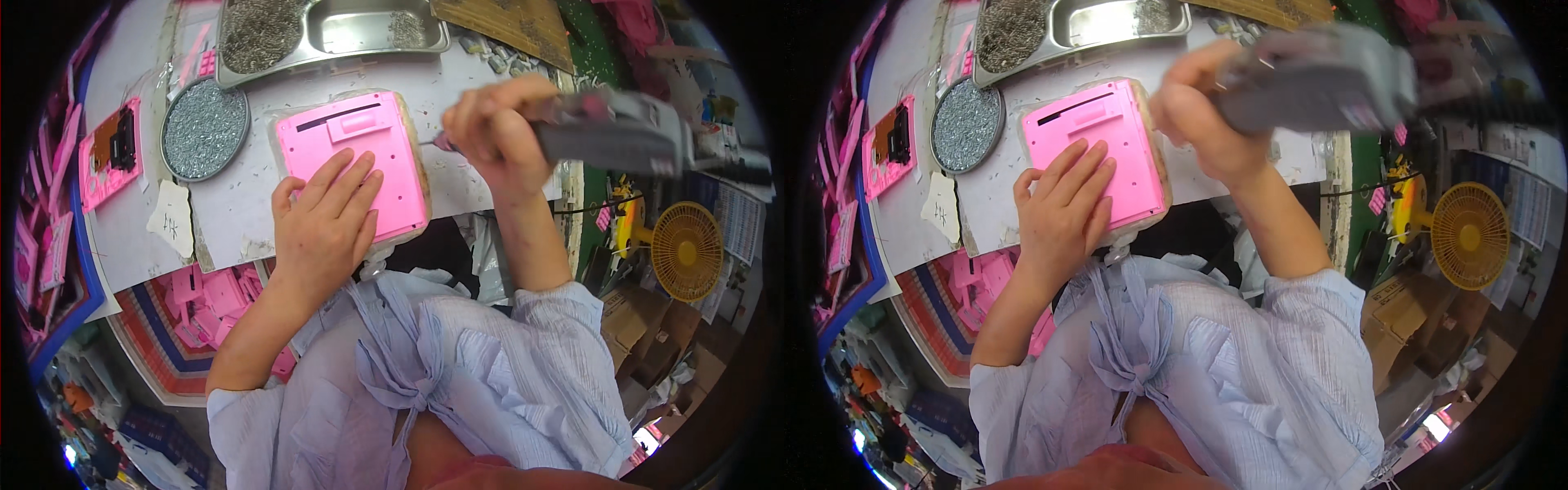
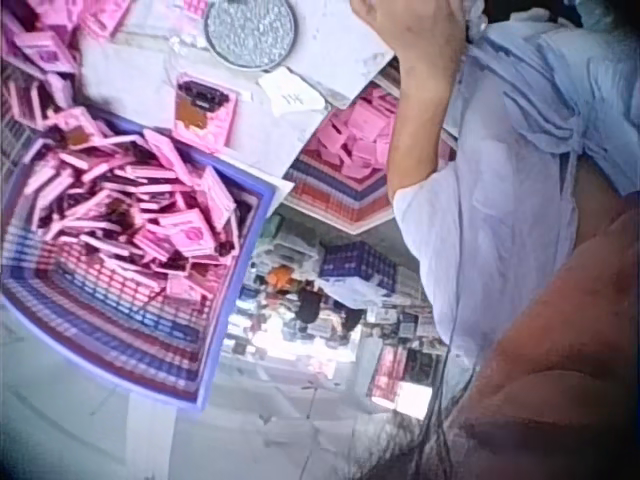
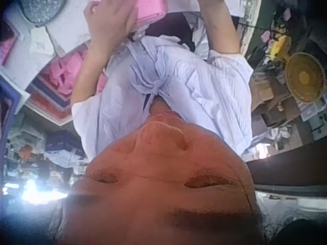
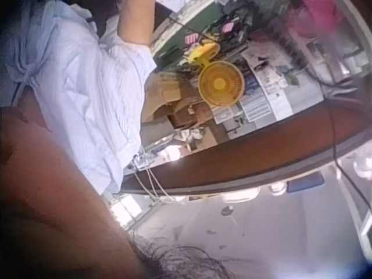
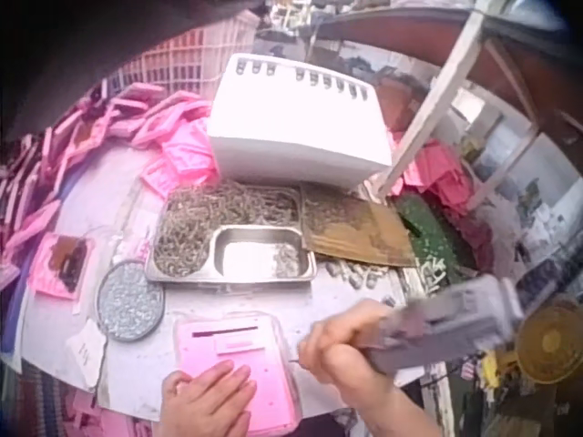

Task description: Soldering and assembling components inside a pink plastic electronic device casing.

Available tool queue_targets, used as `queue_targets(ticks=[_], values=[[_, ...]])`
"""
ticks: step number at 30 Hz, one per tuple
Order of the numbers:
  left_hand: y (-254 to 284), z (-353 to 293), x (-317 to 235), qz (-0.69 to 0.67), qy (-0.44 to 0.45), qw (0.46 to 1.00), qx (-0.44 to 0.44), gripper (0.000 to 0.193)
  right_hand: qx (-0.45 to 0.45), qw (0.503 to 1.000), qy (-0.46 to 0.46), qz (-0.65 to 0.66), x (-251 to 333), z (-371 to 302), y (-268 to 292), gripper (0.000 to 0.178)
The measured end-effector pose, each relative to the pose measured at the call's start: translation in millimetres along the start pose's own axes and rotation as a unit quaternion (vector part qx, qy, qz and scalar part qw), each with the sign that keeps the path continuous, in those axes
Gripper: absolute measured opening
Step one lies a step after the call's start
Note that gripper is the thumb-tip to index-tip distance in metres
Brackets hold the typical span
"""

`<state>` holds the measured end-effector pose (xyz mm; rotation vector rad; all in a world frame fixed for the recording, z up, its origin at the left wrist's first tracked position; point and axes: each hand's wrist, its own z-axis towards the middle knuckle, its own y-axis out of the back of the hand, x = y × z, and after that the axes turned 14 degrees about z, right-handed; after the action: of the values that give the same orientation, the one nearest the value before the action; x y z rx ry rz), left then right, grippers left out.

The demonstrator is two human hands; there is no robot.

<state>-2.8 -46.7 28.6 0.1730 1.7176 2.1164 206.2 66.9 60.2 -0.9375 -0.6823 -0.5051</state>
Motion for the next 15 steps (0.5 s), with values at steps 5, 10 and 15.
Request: queue_targets(ticks=[5,10,15], values=[[0.0,0.3,-3.7,0.018,0.02,1.0,-0.003,0.039,0.076,0.997,-0.004,-0.015,2.5,24.3,0.5,0.016],[2.5,1.6,-4.3,0.013,0.024,0.999,0.016,0.043,0.083,0.987,-0.032,-0.135,-3.4,11.6,4.0,0.026],[1.7,1.0,-3.3,0.011,0.023,1.0,0.015,0.046,0.096,0.977,-0.105,-0.158,20.8,-26.5,-10.5,0.029]])
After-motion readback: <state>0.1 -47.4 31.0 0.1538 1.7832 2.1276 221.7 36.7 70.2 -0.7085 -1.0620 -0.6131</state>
